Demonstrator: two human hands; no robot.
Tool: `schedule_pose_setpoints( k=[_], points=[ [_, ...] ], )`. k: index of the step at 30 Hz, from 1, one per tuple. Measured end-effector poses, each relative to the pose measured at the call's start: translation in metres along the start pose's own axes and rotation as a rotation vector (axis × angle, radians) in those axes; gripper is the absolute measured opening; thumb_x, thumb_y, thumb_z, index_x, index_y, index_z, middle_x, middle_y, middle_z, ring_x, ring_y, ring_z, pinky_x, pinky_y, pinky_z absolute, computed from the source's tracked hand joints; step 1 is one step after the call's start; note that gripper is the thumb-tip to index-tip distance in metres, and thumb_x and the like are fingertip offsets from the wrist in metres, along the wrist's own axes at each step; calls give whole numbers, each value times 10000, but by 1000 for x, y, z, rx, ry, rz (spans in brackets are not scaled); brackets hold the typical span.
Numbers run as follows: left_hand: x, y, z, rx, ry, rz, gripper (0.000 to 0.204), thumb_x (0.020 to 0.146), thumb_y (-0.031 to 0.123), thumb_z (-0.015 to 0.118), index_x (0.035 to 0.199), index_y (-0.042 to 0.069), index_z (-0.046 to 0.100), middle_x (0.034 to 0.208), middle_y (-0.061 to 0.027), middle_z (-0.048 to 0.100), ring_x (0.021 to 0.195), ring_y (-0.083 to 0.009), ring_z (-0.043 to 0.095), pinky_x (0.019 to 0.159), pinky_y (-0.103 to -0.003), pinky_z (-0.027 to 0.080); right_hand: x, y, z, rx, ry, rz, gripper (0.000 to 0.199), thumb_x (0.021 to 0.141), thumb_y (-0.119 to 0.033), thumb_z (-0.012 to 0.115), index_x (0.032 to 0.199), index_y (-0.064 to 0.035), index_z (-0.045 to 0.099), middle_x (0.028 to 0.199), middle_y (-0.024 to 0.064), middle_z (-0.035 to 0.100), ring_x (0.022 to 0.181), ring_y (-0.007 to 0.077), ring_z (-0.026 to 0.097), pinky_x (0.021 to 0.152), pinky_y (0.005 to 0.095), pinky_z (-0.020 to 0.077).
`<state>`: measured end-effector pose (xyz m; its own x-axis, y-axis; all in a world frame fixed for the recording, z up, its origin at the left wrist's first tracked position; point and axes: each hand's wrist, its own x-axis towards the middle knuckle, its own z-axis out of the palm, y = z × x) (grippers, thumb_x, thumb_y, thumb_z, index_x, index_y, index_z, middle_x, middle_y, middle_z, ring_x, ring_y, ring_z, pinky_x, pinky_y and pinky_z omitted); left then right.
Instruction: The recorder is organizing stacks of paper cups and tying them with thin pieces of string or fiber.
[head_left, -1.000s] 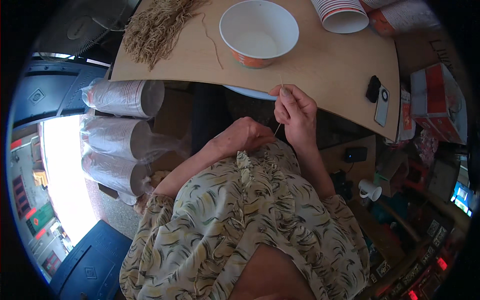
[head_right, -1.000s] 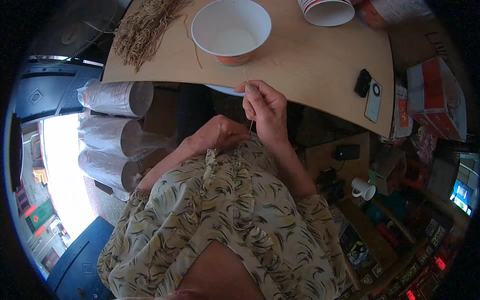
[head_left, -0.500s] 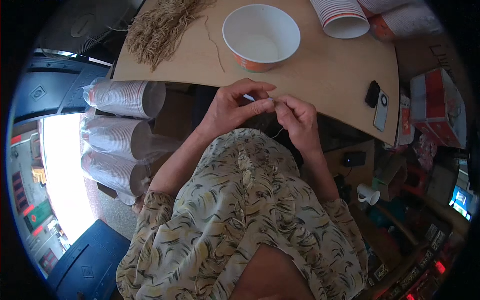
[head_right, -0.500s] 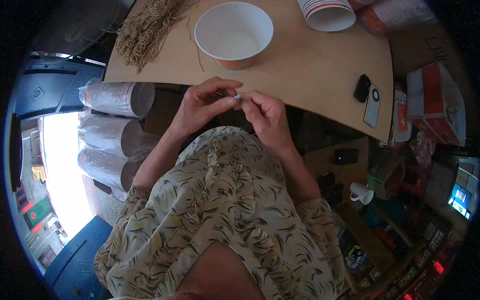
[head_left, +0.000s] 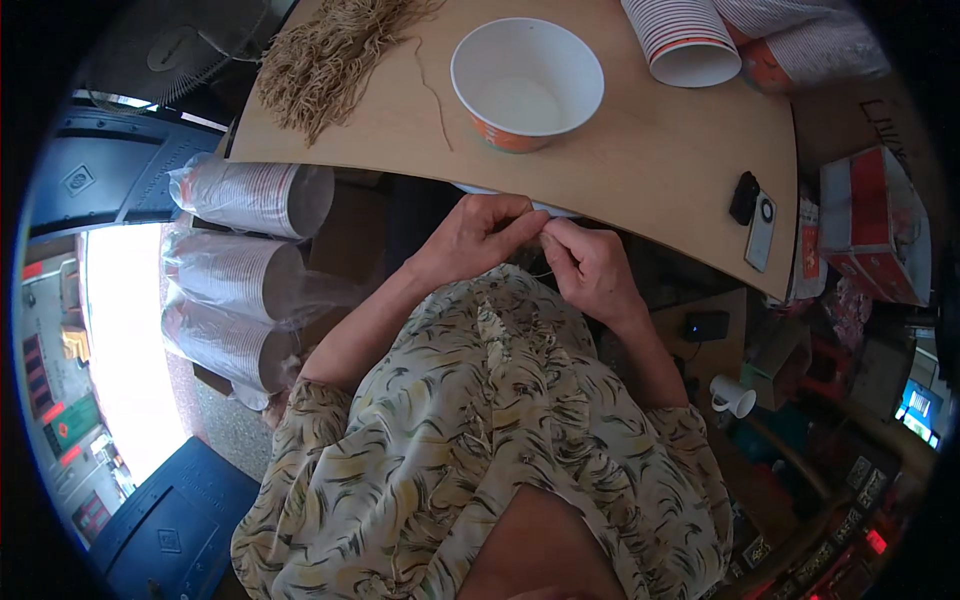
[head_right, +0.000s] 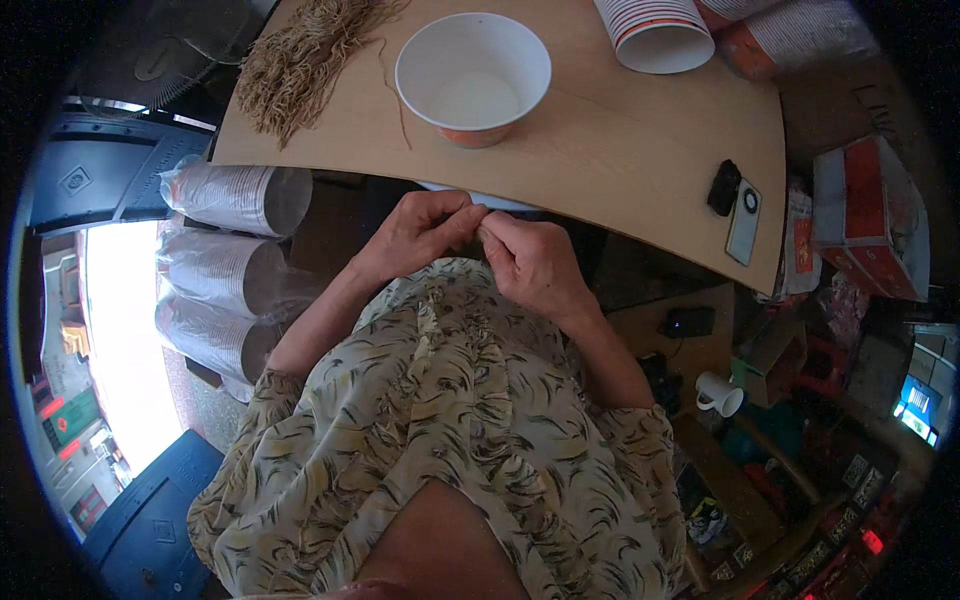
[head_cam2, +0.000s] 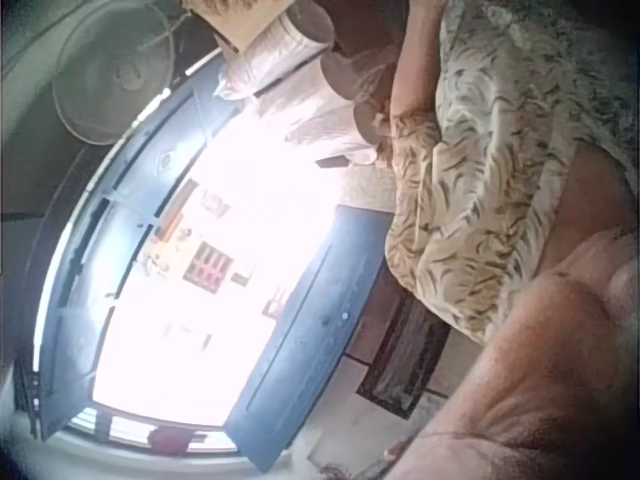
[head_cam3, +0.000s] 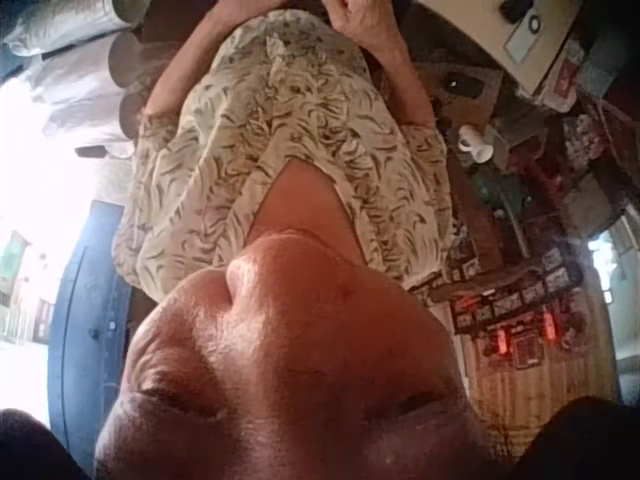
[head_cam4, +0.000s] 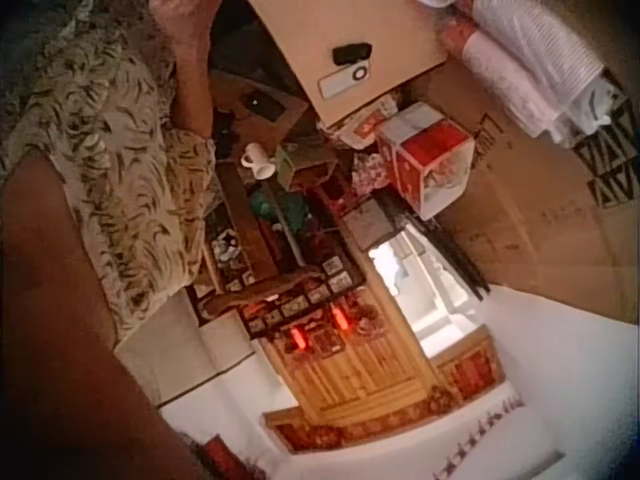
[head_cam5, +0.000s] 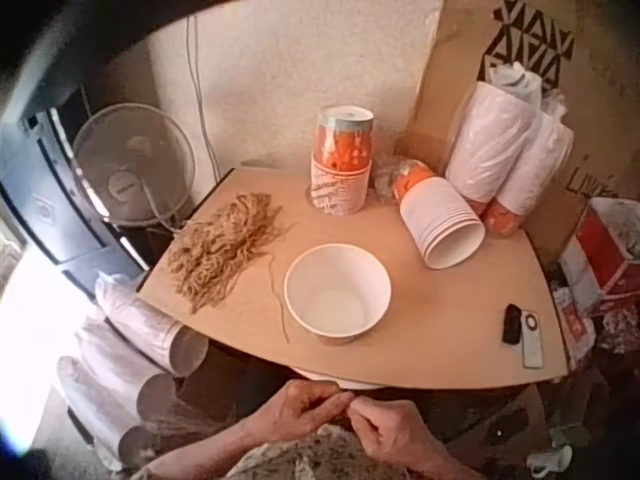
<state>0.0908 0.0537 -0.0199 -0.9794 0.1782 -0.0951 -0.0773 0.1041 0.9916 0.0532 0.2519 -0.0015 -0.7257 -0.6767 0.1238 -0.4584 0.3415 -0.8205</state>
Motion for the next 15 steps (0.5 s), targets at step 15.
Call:
schedule_pose_setpoints(
  k=[15],
  points=[
    [4,-2,11,-99,27,-168,540,1057,455,494,754,23,608,645,16,526,607,-67,477,554,-251,404,1,10,4,-199,104,-135,41,891,-43,619,888,-23,584,779,182,629,708,392,637,592,457,492]
  ],
)
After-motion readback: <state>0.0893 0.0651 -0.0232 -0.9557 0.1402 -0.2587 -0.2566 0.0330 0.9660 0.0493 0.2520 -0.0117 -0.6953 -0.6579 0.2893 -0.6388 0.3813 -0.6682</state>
